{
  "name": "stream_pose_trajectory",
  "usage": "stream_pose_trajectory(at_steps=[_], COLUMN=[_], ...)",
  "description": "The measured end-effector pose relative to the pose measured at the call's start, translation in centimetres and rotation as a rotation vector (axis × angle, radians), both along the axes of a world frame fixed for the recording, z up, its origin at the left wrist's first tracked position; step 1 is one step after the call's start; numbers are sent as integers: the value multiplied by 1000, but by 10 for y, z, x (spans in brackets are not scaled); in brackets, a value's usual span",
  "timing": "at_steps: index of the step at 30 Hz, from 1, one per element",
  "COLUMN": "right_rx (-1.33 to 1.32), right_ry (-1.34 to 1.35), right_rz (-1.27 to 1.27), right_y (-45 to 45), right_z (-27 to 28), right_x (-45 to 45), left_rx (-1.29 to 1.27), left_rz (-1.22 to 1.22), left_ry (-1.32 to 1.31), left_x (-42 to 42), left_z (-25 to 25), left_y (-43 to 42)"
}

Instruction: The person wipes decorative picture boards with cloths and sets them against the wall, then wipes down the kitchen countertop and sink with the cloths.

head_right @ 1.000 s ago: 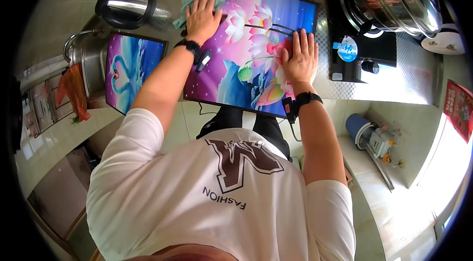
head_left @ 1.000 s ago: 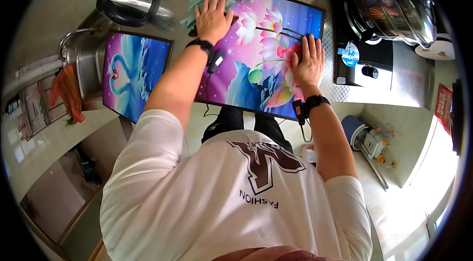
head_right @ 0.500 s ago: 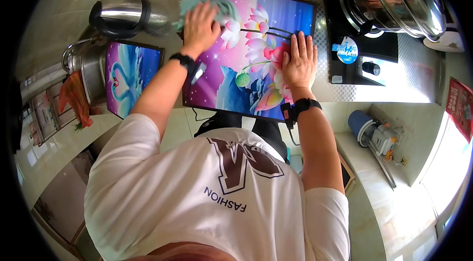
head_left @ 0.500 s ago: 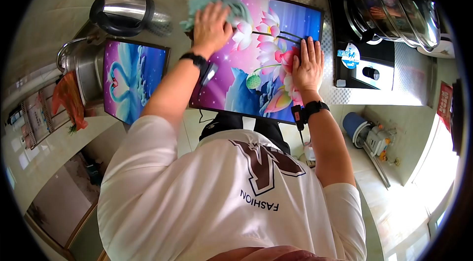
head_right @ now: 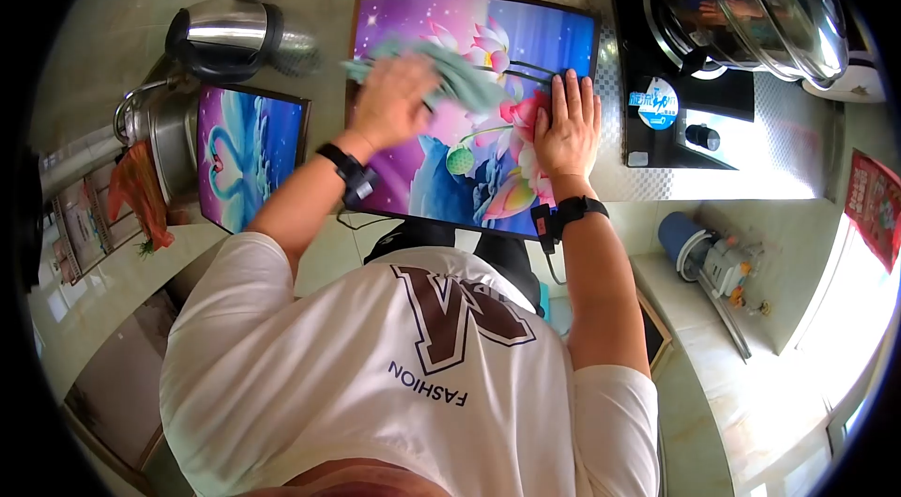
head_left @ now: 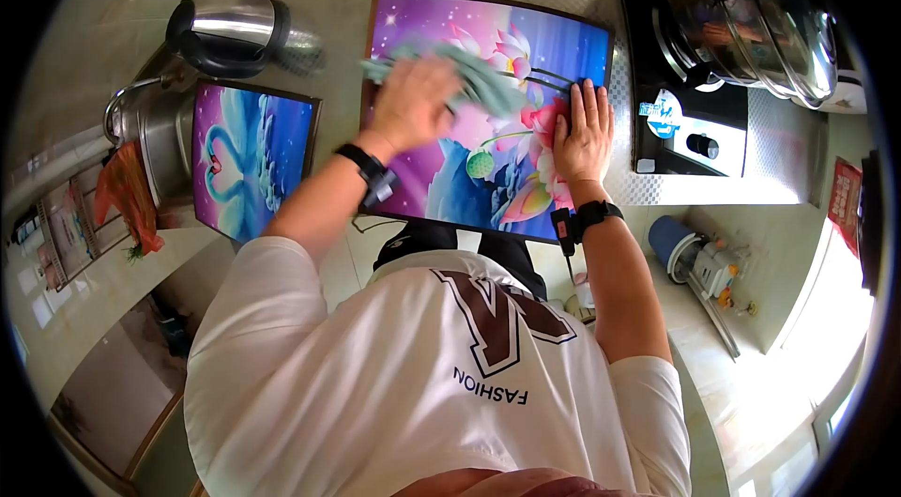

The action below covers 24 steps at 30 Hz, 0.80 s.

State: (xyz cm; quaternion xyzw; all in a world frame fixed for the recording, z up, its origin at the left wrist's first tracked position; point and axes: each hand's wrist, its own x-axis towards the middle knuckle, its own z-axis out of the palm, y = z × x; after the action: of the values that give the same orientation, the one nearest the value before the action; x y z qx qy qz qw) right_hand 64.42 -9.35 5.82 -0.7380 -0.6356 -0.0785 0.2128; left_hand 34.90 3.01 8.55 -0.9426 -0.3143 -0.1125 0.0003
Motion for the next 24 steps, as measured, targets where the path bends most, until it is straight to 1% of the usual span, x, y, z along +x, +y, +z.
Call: stream_pose_trajectory(at_steps=[2, 4, 5, 6, 8, 11, 12, 14, 15, 16, 17, 18, 19, 20, 21, 22, 24], right_rx=[-9, -17, -18, -14, -11, 12, 11, -13, -14, 1, 16, 15, 14, 12, 13, 15, 17], right_ry=[-3, -18, -23, -22, -26, -17, -12, -24, -19, -15, -12, -7, -16, -26, -28, -32, -31], right_rz=[-9, -17, -13, -18, -20, -19, -22, -19, -22, -19, -16, -18, -18, -18, -18, -5, -24], right_y=[2, 4, 4, 4, 4, 2, 1, 0, 0, 2, 4, 5, 6, 5, 5, 5, 3], right_z=[-2, -4, -4, -4, -3, -7, -7, -7, -6, -5, -4, -3, -2, -2, -3, -4, -7], right_x=[-1, 0, -1, -3, -3, -3, -4, -4, -3, -1, -1, -1, -1, -2, -1, -1, -2], left_rx=[199, 191, 203, 223, 212, 102, -4, -123, -163, -134, -112, -46, 0, 13, 78, 90, 174], left_rz=[311, 516, 573, 545, 330, 33, -81, -234, -276, -309, -276, -236, -128, -33, 42, 103, 220], left_ry=[-19, -87, -106, -109, -164, -132, -154, -58, -36, 4, 22, -46, -27, -30, -77, -116, -126], left_x=[-16, 12, 34, 55, 91, 98, 82, 36, 9, -19, -42, -62, -70, -70, -62, -50, -27], left_z=[-13, -10, -9, -8, 0, -18, -22, -16, -24, -26, -24, -26, -22, -13, -10, -1, 2], left_y=[53, 80, 82, 80, 48, -28, -53, -87, -91, -85, -70, -48, -30, -7, 18, 38, 76])
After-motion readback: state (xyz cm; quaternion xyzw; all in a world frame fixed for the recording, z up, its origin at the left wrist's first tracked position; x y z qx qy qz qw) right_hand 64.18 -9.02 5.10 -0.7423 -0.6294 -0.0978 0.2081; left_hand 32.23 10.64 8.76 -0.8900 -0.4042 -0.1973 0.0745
